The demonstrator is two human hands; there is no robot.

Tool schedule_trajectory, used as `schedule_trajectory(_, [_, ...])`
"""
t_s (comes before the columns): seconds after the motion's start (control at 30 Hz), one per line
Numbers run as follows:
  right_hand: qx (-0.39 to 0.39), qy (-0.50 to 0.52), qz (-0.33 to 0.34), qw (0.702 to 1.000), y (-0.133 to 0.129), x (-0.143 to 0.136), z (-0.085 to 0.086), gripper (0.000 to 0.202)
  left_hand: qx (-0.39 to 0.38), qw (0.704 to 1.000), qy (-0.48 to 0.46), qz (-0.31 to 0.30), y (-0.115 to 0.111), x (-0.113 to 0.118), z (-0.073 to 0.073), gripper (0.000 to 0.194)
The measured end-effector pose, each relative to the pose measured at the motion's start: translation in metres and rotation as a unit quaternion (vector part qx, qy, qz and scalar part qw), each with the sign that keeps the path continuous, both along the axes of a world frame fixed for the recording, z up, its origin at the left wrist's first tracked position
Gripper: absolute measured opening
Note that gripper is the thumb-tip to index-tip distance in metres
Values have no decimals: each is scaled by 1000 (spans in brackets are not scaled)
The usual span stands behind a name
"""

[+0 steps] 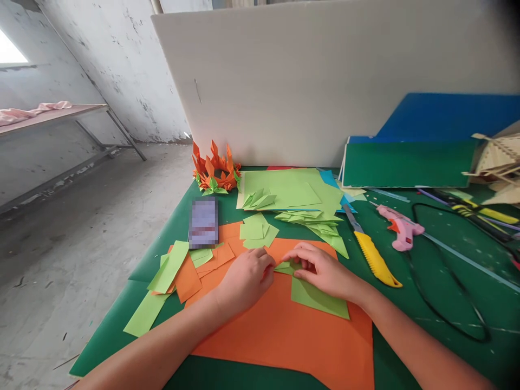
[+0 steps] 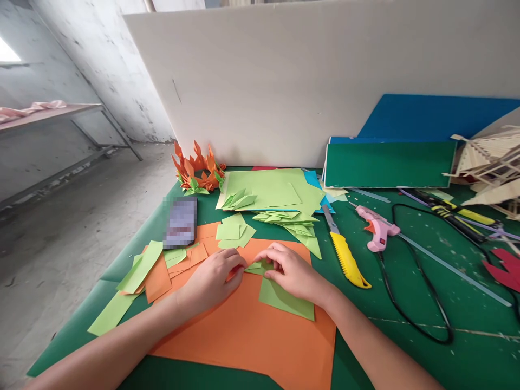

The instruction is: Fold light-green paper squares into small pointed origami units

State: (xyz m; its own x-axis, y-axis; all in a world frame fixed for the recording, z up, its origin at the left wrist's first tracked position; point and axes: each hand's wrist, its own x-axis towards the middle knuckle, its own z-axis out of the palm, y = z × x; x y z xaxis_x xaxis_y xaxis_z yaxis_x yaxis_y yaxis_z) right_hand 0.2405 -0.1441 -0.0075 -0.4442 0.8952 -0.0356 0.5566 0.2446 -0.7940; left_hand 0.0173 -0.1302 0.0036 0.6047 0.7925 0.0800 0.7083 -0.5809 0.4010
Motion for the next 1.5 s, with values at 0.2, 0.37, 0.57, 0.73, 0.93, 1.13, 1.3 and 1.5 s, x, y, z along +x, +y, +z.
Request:
schedule_trajectory(0.2, [4, 12, -6, 1000, 0, 0, 1, 28, -68, 995, -66, 11, 0, -1, 0, 9])
schedule_trajectory(0.37, [27, 9, 1, 1000, 0, -2, 2, 28, -105, 988, -113, 27, 1, 1, -5, 6])
schedule_trajectory(0.57, [41, 9, -11, 999, 0, -4, 0, 24, -139, 977, -151, 53, 5, 1, -8, 8])
schedule_trajectory(0.73, [47, 11, -25, 998, -1, -6, -1, 18, -148, 972, -173, 68, 6, 1, -8, 9])
schedule_trajectory(0.93, [99, 17, -43, 994, -4, -13, 3, 11, -177, 950, -239, 89, 6, 4, -8, 8])
schedule_trajectory(1.13, [111, 55, -72, 990, -9, -15, -2, 12, -341, 863, -359, 99, 5, 7, -9, 9])
schedule_trajectory(1.3, [100, 83, -73, 989, -15, -20, -4, 20, -406, 805, -420, 107, 2, 10, -1, 15])
schedule_trajectory(1.5, [164, 92, -72, 979, -19, -23, -5, 23, -407, 791, -449, 85, 0, 11, 4, 20])
